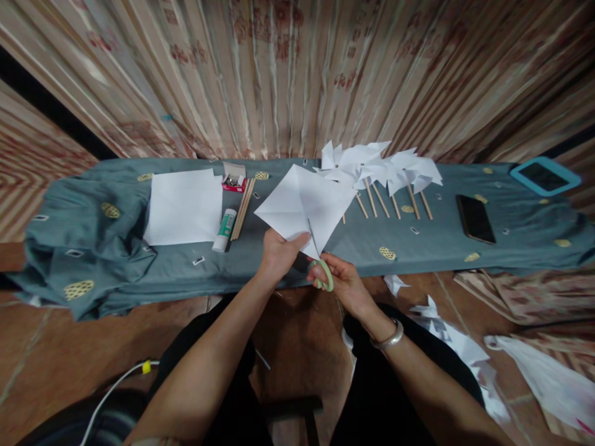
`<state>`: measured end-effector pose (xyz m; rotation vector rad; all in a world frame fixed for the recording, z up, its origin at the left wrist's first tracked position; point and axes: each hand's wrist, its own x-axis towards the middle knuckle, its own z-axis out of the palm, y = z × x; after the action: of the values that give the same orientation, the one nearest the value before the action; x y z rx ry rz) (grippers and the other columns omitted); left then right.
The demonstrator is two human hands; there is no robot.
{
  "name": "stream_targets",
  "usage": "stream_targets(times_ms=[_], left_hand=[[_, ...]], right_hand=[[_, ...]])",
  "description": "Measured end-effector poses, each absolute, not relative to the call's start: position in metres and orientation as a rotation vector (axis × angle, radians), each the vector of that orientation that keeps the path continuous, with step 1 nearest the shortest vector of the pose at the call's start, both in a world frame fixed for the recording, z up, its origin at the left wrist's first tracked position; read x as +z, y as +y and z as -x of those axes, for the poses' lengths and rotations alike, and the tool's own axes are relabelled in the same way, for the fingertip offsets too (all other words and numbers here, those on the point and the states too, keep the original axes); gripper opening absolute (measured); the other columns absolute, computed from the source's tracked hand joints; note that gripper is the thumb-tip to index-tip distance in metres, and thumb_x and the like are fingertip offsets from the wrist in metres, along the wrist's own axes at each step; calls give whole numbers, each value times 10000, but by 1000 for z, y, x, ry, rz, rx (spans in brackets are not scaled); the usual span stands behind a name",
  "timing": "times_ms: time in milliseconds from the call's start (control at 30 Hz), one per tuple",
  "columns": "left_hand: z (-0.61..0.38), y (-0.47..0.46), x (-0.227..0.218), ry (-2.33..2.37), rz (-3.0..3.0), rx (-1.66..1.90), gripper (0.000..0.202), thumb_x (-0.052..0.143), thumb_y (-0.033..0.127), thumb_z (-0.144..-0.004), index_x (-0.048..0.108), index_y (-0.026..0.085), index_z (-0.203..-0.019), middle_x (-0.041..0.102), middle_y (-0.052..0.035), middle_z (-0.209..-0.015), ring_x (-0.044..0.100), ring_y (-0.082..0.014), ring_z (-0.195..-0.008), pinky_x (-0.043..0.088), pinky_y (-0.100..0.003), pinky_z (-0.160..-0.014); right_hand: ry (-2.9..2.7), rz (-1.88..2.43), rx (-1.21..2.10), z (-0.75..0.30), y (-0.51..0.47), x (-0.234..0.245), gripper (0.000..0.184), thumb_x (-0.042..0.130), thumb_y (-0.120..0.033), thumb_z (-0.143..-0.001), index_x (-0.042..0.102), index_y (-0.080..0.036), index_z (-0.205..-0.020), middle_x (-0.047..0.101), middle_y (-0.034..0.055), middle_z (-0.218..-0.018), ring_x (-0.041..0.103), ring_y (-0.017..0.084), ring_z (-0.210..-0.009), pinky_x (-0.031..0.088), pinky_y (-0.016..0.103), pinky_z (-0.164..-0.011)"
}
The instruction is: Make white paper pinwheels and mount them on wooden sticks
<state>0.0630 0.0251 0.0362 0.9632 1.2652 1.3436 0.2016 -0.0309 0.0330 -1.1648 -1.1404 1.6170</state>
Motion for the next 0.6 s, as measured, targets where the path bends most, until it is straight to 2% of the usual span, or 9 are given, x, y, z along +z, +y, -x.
stream_targets(times_ms=[333, 600], left_hand=[[-61, 25, 34, 1272, -1001, 1338, 209, 755, 285, -527, 626, 136, -594, 610, 11, -572, 526, -117, -541, 438, -240, -547], [-62, 25, 35, 1275, -973, 1334, 230, 755, 302, -507, 635, 138, -615, 623, 5, -610, 536, -124, -567, 442, -253, -568]], right_hand=[[-1106, 1184, 1619, -201, -31, 34, 425, 802, -561, -611, 618, -193, -714, 613, -32, -620, 545, 77, -546, 431, 209, -516], [-1009, 1193, 1651, -200, -31, 28, 388, 876, -450, -533, 662, -197, -736, 631, -34, -645, 582, 90, -569, 474, 212, -526]])
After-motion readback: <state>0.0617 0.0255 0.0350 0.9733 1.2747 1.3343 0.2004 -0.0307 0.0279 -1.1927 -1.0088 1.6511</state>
